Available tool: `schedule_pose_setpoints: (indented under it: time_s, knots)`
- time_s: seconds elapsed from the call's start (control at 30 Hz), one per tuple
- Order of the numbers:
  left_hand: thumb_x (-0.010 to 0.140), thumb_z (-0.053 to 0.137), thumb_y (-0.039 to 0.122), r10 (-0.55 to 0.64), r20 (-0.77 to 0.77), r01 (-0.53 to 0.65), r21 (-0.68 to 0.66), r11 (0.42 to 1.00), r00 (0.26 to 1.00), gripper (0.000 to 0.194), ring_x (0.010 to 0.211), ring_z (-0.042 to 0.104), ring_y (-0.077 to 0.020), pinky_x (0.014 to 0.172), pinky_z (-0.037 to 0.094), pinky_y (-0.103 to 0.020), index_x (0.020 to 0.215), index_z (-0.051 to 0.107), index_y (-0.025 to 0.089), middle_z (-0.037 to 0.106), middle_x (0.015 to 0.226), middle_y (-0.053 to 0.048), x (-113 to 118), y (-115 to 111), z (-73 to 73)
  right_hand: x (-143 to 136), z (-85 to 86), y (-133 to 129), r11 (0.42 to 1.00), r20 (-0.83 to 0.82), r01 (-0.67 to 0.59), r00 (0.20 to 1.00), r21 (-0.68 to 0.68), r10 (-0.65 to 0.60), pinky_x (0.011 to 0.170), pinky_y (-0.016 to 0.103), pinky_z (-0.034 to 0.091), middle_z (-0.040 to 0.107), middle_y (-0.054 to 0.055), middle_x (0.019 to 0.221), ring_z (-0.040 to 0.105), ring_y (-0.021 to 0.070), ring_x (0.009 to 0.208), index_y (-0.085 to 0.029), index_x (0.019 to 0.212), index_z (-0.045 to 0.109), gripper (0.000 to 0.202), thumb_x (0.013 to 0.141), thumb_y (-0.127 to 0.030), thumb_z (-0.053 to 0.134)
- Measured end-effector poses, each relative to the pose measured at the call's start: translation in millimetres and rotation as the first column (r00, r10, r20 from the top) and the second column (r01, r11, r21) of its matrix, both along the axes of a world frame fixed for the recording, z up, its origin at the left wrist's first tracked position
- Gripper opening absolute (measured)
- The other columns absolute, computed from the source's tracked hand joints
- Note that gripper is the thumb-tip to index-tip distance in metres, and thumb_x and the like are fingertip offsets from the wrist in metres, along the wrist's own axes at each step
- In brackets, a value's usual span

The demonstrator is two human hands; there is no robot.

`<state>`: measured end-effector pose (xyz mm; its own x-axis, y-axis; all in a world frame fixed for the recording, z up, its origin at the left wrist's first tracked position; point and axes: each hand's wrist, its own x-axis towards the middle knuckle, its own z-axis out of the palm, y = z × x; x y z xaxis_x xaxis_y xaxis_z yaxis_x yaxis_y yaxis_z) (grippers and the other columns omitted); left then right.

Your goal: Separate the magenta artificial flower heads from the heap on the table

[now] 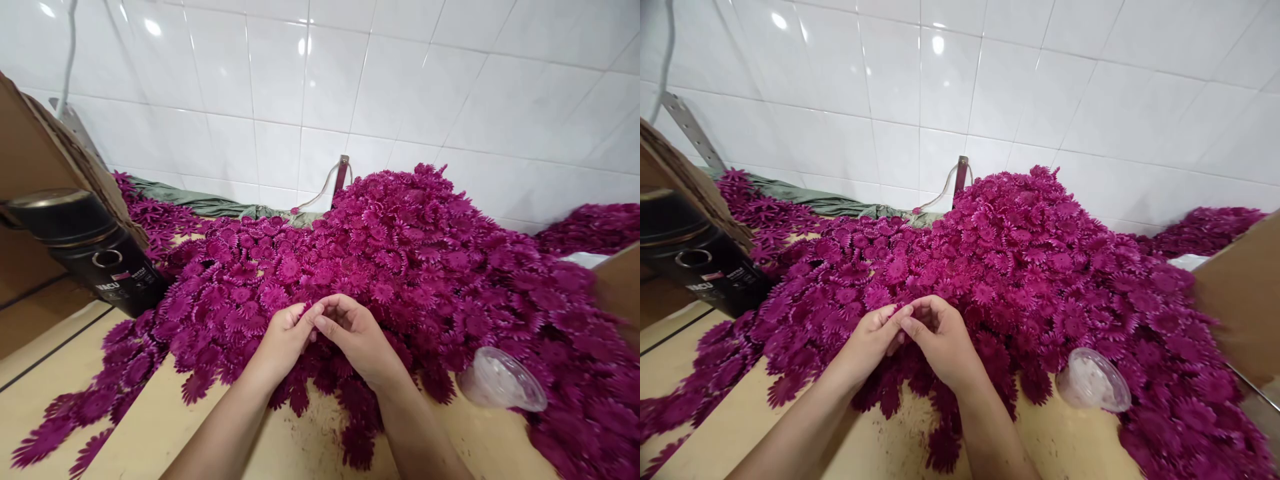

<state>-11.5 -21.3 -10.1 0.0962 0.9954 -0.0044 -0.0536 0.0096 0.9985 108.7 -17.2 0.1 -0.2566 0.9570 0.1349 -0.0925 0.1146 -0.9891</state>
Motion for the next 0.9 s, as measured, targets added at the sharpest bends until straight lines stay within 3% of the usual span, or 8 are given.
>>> schedule_pose_setpoints:
  time_s: [0.2, 0.3, 0.4, 0.47, 0.57, 0.63, 0.77, 0.9]
  knots:
    - [0.079, 0.043, 0.05, -0.055, 0.029, 0.052, 0.09, 0.995, 0.998, 0.04, 0.052, 0.044, -0.0105, 0.054, 0.035, -0.022, 0.055, 0.048, 0.018, 0.048, 0.052, 0.003, -2, -7, 2.3, 3, 3.4, 0, 0.997, 0.018, 0.082, 0.996, 0.005, -0.082, 0.055, 0.026, 0.041, 0.051, -0.004, 0.055, 0.049, 0.011, 0.052, -0.019, 0.065, 0.048, 0.013, 0.071, -0.027, 0.056]
    - [0.08, 0.045, 0.044, -0.018, 0.044, 0.012, 0.133, 0.991, 0.999, 0.035, 0.054, 0.041, -0.0101, 0.054, 0.035, -0.021, 0.056, 0.047, 0.018, 0.046, 0.055, 0.004, 3, -8, 2.1, -5, 5.5, -5, 0.964, 0.193, 0.217, 0.95, 0.152, -0.244, 0.055, 0.027, 0.04, 0.05, -0.002, 0.059, 0.048, 0.013, 0.055, -0.019, 0.067, 0.048, 0.011, 0.076, -0.027, 0.049]
    - [0.078, 0.05, 0.041, 0.061, 0.073, -0.071, 0.144, 0.987, 0.995, 0.032, 0.052, 0.036, -0.0092, 0.05, 0.032, -0.021, 0.055, 0.045, 0.018, 0.04, 0.054, 0.005, 7, -9, 1.5, -11, 9.5, -5, 0.827, 0.338, 0.354, 0.787, 0.438, -0.516, 0.059, 0.028, 0.039, 0.053, 0.001, 0.064, 0.049, 0.0147, 0.061, -0.019, 0.068, 0.049, 0.011, 0.078, -0.022, 0.044]
    - [0.076, 0.052, 0.04, 0.144, 0.101, -0.158, 0.149, 0.976, 0.984, 0.031, 0.051, 0.037, -0.0089, 0.051, 0.032, -0.02, 0.056, 0.046, 0.018, 0.041, 0.053, 0.006, 4, -10, 0.4, -2, 11.7, 1, 0.701, 0.327, 0.427, 0.665, 0.572, -0.672, 0.062, 0.03, 0.039, 0.054, 0.002, 0.066, 0.05, 0.016, 0.064, -0.02, 0.066, 0.047, 0.013, 0.078, -0.02, 0.042]
    - [0.075, 0.055, 0.04, 0.273, 0.187, -0.302, 0.145, 0.942, 0.944, 0.03, 0.052, 0.041, -0.0092, 0.054, 0.034, -0.021, 0.056, 0.047, 0.018, 0.046, 0.051, 0.005, -11, -12, -1.3, 32, 13.0, 17, 0.477, 0.242, 0.637, 0.423, 0.606, -0.873, 0.062, 0.033, 0.04, 0.052, 0.003, 0.062, 0.048, 0.0175, 0.061, -0.02, 0.062, 0.045, 0.012, 0.074, -0.021, 0.044]
    - [0.073, 0.057, 0.04, 0.281, 0.192, -0.307, 0.122, 0.944, 0.94, 0.028, 0.054, 0.045, -0.0098, 0.058, 0.036, -0.021, 0.056, 0.05, 0.018, 0.05, 0.052, 0.004, -20, -14, -1.0, 53, 13.1, 25, 0.417, 0.228, 0.711, 0.351, 0.567, -0.908, 0.063, 0.036, 0.041, 0.052, 0.003, 0.064, 0.049, 0.0183, 0.061, -0.019, 0.068, 0.049, 0.006, 0.073, -0.023, 0.047]
    - [0.068, 0.062, 0.036, 0.143, 0.145, -0.154, 0.068, 0.986, 0.979, 0.02, 0.06, 0.051, -0.0112, 0.061, 0.039, -0.021, 0.064, 0.058, 0.017, 0.058, 0.06, 0.002, -20, -14, 4.5, 55, 15.4, 21, 0.567, 0.294, 0.492, 0.525, 0.661, -0.799, 0.081, 0.041, 0.041, 0.057, 0.013, 0.097, 0.052, 0.024, 0.093, -0.016, 0.086, 0.056, 0.016, 0.072, -0.022, 0.049]
    - [0.068, 0.061, 0.033, 0.03, 0.104, -0.036, 0.059, 0.998, 0.994, 0.018, 0.053, 0.046, -0.0088, 0.055, 0.038, -0.02, 0.061, 0.057, 0.017, 0.053, 0.056, 0.004, -8, -14, 10.7, 20, 16.2, 1, 0.851, 0.416, 0.231, 0.793, 0.471, -0.446, 0.081, 0.037, 0.044, 0.061, 0.009, 0.094, 0.056, 0.0206, 0.091, -0.018, 0.092, 0.058, 0.02, 0.077, -0.029, 0.051]
